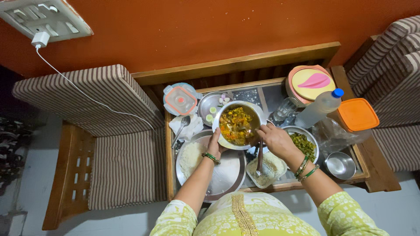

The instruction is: The person organizes various food items onto a tray, transferring cooked vegetables and grains from containers into bowls and arranging sides like sliced cucumbers and onions.

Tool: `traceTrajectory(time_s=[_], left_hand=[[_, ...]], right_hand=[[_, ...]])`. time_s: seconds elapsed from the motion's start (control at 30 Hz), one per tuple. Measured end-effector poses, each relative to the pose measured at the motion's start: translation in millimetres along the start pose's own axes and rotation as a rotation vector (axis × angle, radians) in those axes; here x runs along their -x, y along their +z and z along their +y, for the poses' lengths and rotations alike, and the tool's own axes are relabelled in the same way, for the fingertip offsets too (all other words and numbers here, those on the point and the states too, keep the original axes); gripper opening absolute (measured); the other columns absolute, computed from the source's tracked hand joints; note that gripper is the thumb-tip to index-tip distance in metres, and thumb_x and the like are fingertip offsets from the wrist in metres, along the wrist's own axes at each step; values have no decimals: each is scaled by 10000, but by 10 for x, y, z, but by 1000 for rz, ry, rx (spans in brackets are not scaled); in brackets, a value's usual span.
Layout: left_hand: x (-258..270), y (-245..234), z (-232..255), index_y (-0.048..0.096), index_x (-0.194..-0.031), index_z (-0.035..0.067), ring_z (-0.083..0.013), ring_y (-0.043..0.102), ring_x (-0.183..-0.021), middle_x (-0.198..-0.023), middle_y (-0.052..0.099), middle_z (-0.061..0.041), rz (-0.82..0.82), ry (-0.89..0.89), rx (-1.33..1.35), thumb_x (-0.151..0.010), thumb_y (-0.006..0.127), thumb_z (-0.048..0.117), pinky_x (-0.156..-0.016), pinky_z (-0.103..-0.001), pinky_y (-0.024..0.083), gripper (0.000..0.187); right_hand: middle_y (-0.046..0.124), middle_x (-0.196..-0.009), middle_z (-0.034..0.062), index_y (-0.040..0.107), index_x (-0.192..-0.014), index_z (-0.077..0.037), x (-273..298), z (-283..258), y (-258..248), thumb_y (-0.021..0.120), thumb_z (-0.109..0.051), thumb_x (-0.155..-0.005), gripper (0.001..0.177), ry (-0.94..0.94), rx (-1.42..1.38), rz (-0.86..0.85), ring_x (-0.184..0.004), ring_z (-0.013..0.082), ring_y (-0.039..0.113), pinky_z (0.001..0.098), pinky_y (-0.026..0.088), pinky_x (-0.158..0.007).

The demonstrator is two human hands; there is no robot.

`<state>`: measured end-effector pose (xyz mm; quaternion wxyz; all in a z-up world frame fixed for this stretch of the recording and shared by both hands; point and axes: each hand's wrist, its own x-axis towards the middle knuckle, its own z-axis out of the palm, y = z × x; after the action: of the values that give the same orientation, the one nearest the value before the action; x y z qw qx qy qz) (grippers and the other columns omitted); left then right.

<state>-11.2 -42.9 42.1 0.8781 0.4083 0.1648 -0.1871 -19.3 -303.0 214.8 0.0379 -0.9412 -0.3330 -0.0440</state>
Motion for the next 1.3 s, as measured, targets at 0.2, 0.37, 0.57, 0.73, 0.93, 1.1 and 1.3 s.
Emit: traceTrajectory(time_s=[0.2,0.37,0.57,0.73,0.93,1.1,1.3], left_hand=[[-5,-40,41,502,-1456,77,-228,707,-1147,-1343,669,-108,20,32,19,-907,617,616,-885,-401,638,778],[60,21,78,508,-1442,80,-241,704,-1143,-1329,670,-115,-11,32,15,-896,634,595,-875,-416,635,761],[126,28,51,538,-1412,74,-224,707,-1122,-1309,677,-101,-33,38,-24,-921,640,550,-871,-405,633,691],[48,-76,-20,569,-1385,50,-214,712,-1104,-1289,688,-99,-18,38,-62,-945,629,524,-859,-394,632,649],[55,-71,-29,573,-1376,47,-216,712,-1099,-1281,691,-103,-30,22,-71,-951,617,527,-850,-383,632,643],[90,-20,23,569,-1397,47,-208,706,-1111,-1278,693,-93,20,22,-109,-926,628,559,-839,-374,629,698],[59,-24,-21,551,-1402,68,-203,702,-1113,-1291,680,-91,-14,15,-132,-912,642,554,-850,-373,630,696]], right_hand=[[655,-1127,67,653,-1164,-47,-15,19,-134,579,-37,-820,352,55,-21,97,-1013,259,627,354,557,-781],[643,-1108,77,645,-1236,-46,-220,-14,-218,587,-56,-805,435,45,24,215,-1032,265,622,359,557,-824],[629,-1069,84,641,-1267,-47,-348,-72,-136,607,-108,-822,450,50,43,188,-1027,267,614,367,554,-812],[631,-1076,78,644,-1249,-56,-325,-62,-41,606,-98,-809,443,73,36,171,-1048,273,614,372,556,-808],[633,-1065,86,647,-1223,-53,-215,-47,13,592,-81,-810,417,84,-5,99,-1034,285,617,376,562,-783],[630,-1042,97,648,-1174,-35,-79,-51,9,577,-88,-840,346,81,-31,40,-1013,282,627,374,565,-772],[641,-1049,86,658,-1156,-59,26,-10,-87,584,-46,-790,374,20,-51,108,-1015,291,632,385,563,-775]])
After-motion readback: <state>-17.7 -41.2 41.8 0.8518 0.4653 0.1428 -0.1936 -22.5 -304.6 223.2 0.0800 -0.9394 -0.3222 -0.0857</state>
